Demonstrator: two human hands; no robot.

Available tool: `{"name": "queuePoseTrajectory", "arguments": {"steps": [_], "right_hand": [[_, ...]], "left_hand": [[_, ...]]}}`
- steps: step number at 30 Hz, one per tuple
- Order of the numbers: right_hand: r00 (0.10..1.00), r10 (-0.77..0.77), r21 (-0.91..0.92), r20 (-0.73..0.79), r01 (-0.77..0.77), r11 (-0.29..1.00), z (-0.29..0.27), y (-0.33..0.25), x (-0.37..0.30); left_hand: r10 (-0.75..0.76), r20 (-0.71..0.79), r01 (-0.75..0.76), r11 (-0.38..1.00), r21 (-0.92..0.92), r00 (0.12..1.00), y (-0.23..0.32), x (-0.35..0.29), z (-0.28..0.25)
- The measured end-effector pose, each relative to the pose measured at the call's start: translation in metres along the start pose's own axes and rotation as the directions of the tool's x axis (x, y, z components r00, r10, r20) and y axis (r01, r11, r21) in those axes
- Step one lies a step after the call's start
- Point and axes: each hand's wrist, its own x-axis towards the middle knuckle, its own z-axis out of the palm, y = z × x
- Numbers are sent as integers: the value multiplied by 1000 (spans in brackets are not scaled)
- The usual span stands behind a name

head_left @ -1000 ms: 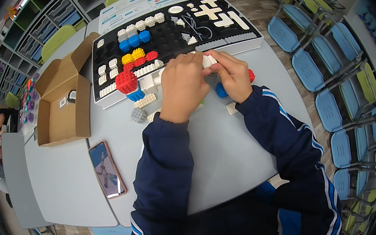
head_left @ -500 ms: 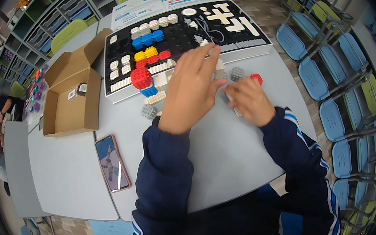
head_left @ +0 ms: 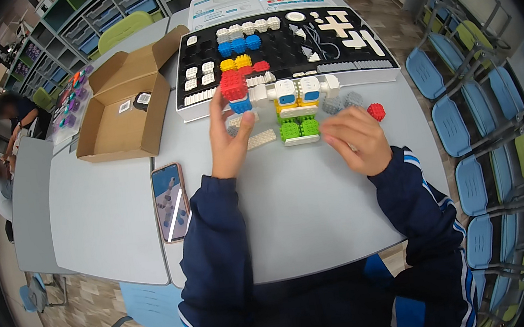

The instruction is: The person assembles colorful interlocking building blocks on a table. They connect various pieces, including round and rectangular blocks, to form small structures and then place them into a black tray.

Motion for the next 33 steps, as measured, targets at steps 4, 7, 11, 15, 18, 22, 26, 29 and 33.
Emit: {"name": "queuePoseTrajectory", "arguments": {"steps": [4, 7, 11, 15, 18, 22, 26, 29, 33], "right_hand": [[976, 26, 34, -215, -19, 999, 12, -19, 87], [983, 96, -40, -159, -104, 994, 47, -23, 138], [997, 65, -237, -30, -70, 969, 75, -10, 158], [998, -63, -332, 21, 67, 941, 82, 8, 168], [996, -87, -179, 25, 90, 980, 83, 11, 174], [998, -47, -68, 51, 51, 996, 80, 10, 174], [995, 46, 11, 91, -47, 999, 73, 10, 179], [990, 128, 112, 59, -134, 985, 62, 11, 184], [990, 135, 118, -36, -130, 984, 47, 4, 176]], "left_hand": [[-128, 143, 178, 885, -431, 981, -1, 9, 10], [-114, 64, 131, 866, -482, 991, -13, 8, 14], [-172, 58, 178, 856, -486, 983, -20, 7, 26], [-102, 16, 101, 928, -358, 995, -16, 6, 33], [-85, -48, 60, 922, -383, 995, -12, 5, 36], [-38, -116, -7, 933, -360, 992, -3, 5, 40], [-19, -68, -3, 953, -302, 998, -3, 7, 38], [41, -77, -56, 975, -213, 996, -7, 11, 43], [-115, -8, 106, 944, -314, 993, -2, 9, 39]]}}
